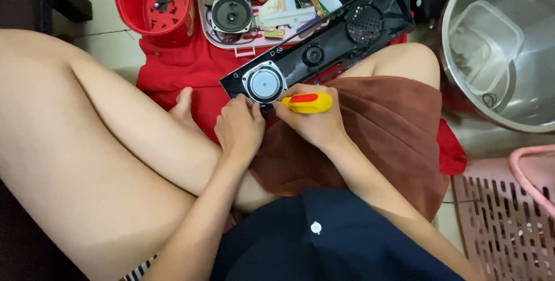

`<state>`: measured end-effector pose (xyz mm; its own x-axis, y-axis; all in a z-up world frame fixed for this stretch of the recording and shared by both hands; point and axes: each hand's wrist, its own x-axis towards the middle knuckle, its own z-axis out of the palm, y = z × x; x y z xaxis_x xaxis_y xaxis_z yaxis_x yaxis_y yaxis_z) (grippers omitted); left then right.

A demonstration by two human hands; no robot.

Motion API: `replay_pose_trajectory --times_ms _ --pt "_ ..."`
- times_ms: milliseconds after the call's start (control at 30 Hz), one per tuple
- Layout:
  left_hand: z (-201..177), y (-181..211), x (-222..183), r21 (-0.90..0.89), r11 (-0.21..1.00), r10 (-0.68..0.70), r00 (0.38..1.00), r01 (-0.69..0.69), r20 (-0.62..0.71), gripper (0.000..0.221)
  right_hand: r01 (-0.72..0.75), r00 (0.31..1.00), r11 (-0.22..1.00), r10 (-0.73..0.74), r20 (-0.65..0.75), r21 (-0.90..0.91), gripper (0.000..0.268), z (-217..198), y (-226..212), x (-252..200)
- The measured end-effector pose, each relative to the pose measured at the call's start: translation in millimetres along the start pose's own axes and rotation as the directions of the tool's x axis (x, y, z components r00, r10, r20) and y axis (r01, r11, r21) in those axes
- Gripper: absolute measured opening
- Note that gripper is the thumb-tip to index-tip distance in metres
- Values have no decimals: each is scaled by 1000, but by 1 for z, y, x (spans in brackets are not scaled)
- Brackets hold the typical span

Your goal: The person sits on the floor and uses a screwdriver to unscrew and remove a speaker driver from a black speaker enclosure, placing removed screws and small parts into a red bin beside them while handling the panel on their lap.

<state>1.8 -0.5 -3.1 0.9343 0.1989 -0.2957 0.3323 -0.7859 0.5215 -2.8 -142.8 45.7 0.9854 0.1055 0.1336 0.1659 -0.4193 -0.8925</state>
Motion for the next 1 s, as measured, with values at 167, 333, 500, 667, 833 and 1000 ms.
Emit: replay_pose_trajectory --times_ms 167,333,500,667,833,1000 --pt "15 -12 21 77 996 -53 999 53 10 21 -63 998 997 64 6 -41 15 0 -2 2" --pt "15 -8 26 59 990 -132 986 126 100 19 -97 995 988 97 0 -117 15 -1 4 5" --pt "6 -3 21 37 991 -135 984 131 113 17 -112 993 984 115 19 -139 18 -2 2 7" --pt "-7 9 21 7 989 -145 981 146 128 20 -121 991 976 131 41 -181 17 -3 -6 6" --pt "15 -17 45 -27 991 -127 983 131 132 14 -150 988 975 152 1 -162 16 2 6 6" --pt "4 -11 53 -30 994 -100 983 106 156 11 -158 984 959 171 38 -236 15 2 -1 7"
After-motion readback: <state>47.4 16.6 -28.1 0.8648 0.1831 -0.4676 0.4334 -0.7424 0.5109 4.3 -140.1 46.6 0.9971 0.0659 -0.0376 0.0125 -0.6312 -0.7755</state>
